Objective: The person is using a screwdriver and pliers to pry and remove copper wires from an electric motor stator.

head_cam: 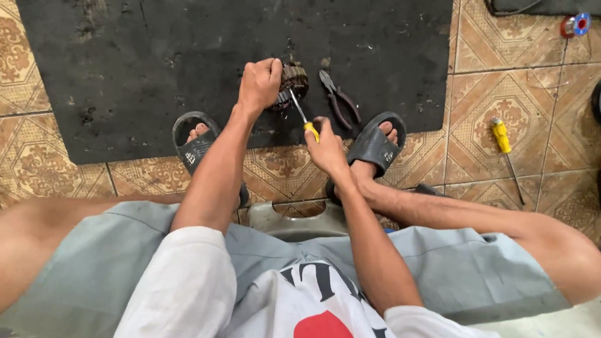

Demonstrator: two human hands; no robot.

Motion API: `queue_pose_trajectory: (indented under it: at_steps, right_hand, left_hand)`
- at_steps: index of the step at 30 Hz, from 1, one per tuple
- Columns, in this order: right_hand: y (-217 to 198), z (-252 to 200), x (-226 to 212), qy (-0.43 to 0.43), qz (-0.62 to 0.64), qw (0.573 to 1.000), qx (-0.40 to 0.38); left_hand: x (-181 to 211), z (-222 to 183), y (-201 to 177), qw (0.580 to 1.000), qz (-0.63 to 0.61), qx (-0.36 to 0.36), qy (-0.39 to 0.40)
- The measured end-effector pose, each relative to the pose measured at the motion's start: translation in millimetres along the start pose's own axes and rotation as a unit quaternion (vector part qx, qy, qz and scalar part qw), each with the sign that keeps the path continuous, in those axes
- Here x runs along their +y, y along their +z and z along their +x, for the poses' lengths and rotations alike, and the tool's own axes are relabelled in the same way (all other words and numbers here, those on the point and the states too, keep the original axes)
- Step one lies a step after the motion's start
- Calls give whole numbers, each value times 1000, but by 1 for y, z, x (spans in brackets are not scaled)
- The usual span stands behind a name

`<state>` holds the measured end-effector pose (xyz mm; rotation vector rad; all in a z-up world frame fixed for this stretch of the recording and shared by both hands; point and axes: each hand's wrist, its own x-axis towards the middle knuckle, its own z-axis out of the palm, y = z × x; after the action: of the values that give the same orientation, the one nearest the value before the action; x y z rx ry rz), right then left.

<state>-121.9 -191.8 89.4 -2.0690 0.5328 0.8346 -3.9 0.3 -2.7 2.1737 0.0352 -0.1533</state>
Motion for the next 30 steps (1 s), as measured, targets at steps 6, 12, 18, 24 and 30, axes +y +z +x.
queue_pose_trajectory:
  at_steps: [6,12,18,24,30]
  right_hand:
    - [17,9,18,-23,-51,998,-3]
    - [26,11,12,-16,-44,999,0]
    - [30,22,19,-6,-46,999,4]
    - [21,10,-8,-5,-78,997,6]
    - [29,33,23,9,-61,998,8]
  left_hand:
    - [-16,10,1,1000,-12,-6,-12]
    - [-15,12,0,1000,-5,-6,-25]
    - [-4,7,-2,999,11,-18,-33]
    - [0,5,-3,1000,3,-27,-10]
    - [-9,12,5,999,-14,-30,-10]
